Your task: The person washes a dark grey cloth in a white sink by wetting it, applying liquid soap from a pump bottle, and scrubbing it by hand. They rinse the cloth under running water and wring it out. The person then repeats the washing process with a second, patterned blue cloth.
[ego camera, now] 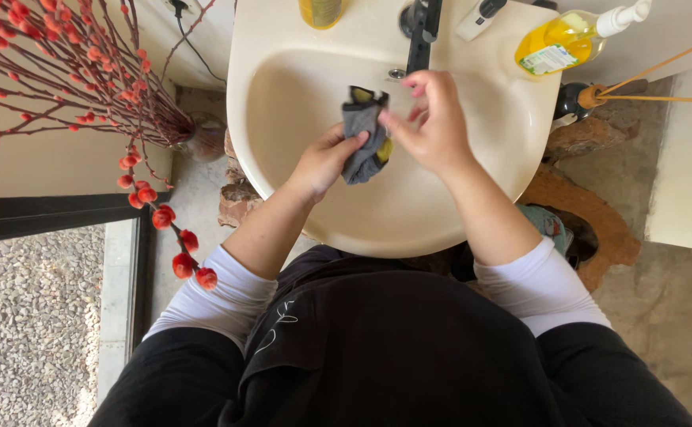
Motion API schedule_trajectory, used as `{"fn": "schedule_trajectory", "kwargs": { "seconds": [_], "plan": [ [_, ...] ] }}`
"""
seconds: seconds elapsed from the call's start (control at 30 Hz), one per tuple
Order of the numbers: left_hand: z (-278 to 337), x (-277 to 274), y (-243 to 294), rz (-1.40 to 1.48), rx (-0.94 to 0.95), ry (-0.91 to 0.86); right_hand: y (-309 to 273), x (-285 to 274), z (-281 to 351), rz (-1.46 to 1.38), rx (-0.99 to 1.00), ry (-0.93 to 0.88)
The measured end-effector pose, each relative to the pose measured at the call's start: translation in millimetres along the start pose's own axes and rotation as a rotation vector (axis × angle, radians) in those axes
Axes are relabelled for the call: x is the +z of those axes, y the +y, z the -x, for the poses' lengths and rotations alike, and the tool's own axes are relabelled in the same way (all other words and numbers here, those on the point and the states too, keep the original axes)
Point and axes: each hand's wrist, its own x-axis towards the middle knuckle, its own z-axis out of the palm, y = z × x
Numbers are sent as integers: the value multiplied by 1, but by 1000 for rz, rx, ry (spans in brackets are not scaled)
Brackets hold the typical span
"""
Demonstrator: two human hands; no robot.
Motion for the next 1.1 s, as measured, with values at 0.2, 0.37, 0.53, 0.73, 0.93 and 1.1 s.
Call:
{"fn": "schedule_trajectory", "kwargs": {
  "seconds": [0.2,0.37,0.53,0.73,0.93,1.1],
  "plan": [
    [23,23,18,-159,231,-73,-8,-10,21,25,-321,-74],
    [32,26,35,-539,549,-98,1,-19,40,-148,-297,-167],
    [45,36,53,-870,623,16,19,-10,56,-397,-64,-26],
    [47,33,74,-922,788,-114,37,-41,59,-549,-63,69],
    [38,51,84,-650,753,-221,25,-63,56,-594,-78,-42],
    [36,96,71,-912,1042,-287,11,-72,52,-509,-156,-147]
  ]
}}
